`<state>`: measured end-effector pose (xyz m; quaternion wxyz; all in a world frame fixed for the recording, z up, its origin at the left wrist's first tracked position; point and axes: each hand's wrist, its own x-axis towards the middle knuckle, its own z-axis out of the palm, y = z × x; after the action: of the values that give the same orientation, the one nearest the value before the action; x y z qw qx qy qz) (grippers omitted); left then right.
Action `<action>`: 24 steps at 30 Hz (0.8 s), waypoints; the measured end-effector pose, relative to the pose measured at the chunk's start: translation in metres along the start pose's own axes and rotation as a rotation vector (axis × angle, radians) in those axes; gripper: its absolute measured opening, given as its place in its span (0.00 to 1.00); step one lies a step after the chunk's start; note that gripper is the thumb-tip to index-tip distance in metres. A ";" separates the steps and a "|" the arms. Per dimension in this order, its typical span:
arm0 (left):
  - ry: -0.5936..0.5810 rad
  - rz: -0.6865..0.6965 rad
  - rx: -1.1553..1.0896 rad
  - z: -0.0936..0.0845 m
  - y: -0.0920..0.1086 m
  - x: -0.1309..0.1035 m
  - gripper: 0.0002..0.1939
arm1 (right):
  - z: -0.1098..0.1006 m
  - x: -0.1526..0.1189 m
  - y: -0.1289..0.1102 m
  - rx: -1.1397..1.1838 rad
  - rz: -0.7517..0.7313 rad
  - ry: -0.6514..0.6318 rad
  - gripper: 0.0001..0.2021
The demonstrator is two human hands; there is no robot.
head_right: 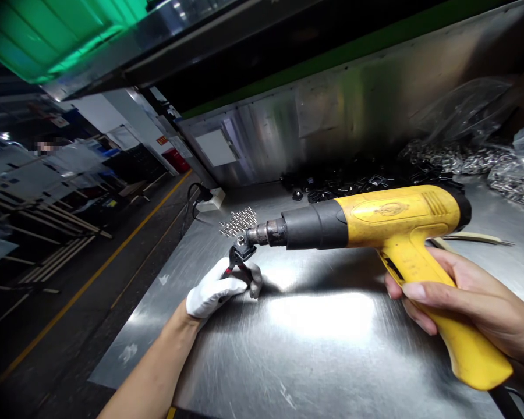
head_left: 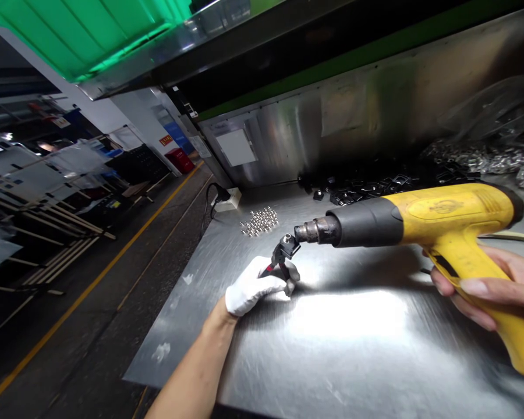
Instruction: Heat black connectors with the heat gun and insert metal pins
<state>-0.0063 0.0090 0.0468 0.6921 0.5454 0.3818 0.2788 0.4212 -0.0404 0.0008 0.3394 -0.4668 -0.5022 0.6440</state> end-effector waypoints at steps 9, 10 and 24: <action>0.013 -0.007 0.014 0.000 0.000 0.000 0.16 | -0.006 -0.002 0.004 -0.011 0.009 -0.021 0.19; 0.015 -0.005 0.013 0.000 0.000 0.000 0.16 | -0.007 -0.002 0.005 -0.011 0.012 -0.024 0.19; 0.008 0.008 0.073 -0.002 -0.001 0.000 0.16 | 0.004 -0.003 -0.007 -0.003 0.034 0.033 0.20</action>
<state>-0.0082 0.0100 0.0460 0.6689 0.5710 0.3923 0.2697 0.4183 -0.0424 0.0085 0.3360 -0.4863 -0.4895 0.6411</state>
